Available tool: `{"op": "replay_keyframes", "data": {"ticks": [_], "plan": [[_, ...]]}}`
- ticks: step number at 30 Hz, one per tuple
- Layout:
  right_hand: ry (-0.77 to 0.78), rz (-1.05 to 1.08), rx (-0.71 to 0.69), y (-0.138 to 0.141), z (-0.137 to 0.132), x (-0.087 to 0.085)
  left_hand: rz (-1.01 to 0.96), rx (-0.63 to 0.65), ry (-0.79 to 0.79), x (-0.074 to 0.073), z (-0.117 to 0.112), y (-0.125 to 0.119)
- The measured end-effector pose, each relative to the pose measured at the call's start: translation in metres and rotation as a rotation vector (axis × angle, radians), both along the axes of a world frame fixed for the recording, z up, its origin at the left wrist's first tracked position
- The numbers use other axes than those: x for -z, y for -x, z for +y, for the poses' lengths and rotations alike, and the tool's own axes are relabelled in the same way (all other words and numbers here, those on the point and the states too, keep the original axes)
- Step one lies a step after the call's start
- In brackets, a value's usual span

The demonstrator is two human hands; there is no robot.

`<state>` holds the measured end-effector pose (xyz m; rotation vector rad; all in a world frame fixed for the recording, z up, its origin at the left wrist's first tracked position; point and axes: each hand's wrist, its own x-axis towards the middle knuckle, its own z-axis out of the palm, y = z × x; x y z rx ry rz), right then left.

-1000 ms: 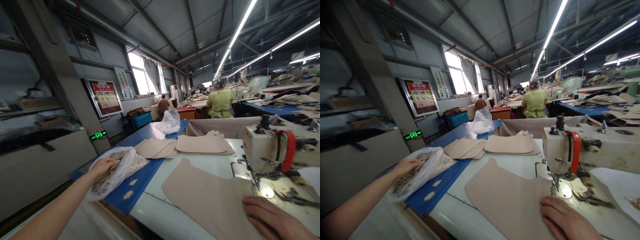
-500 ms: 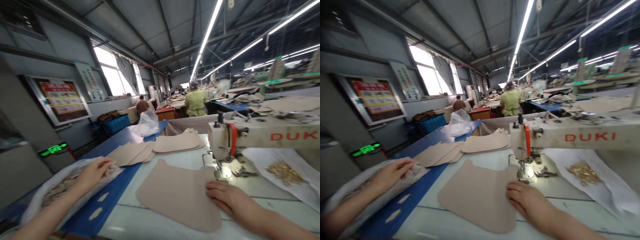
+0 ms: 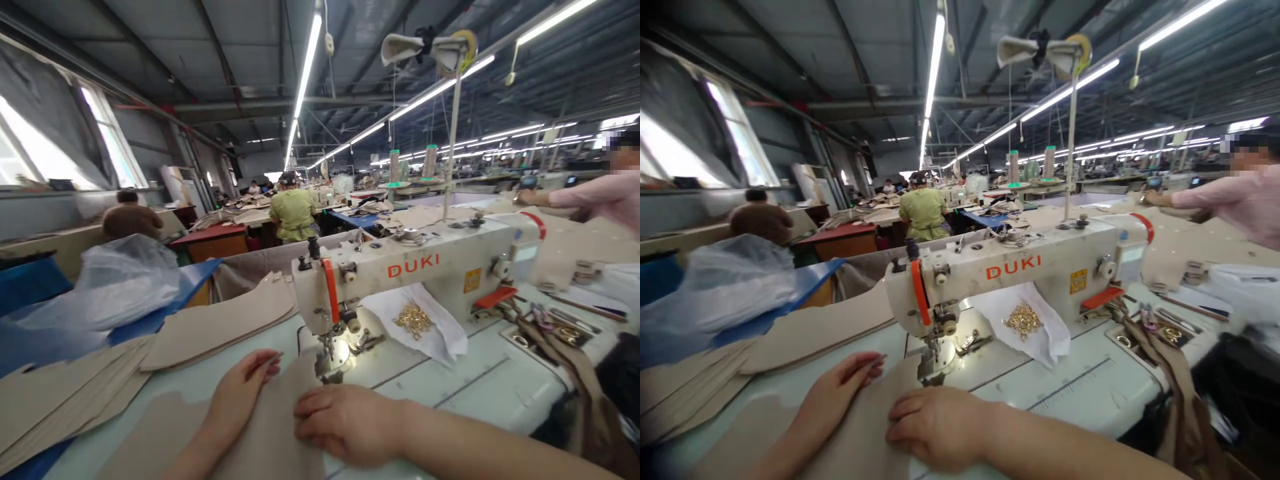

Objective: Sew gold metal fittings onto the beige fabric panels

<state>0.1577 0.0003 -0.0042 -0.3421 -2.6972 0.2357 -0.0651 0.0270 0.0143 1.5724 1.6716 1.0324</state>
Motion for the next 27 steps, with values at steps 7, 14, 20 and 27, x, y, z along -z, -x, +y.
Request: {"op": "replay_keyframes", "data": {"ticks": [7,14,20,27], "plan": [[-0.132,-0.047,0.03,0.001,0.006,0.006,0.154,-0.024,-0.017,0.015,0.004,0.009],[-0.215,-0.111,0.09,-0.007,0.002,0.0,0.311,-0.09,-0.04,0.014,0.001,0.002],[-0.115,-0.106,0.334,-0.062,0.005,-0.029,0.388,-0.097,-0.055,0.004,-0.003,-0.005],[-0.01,-0.242,0.881,-0.128,0.058,-0.043,0.257,-0.113,-0.029,-0.001,-0.002,-0.013]]}}
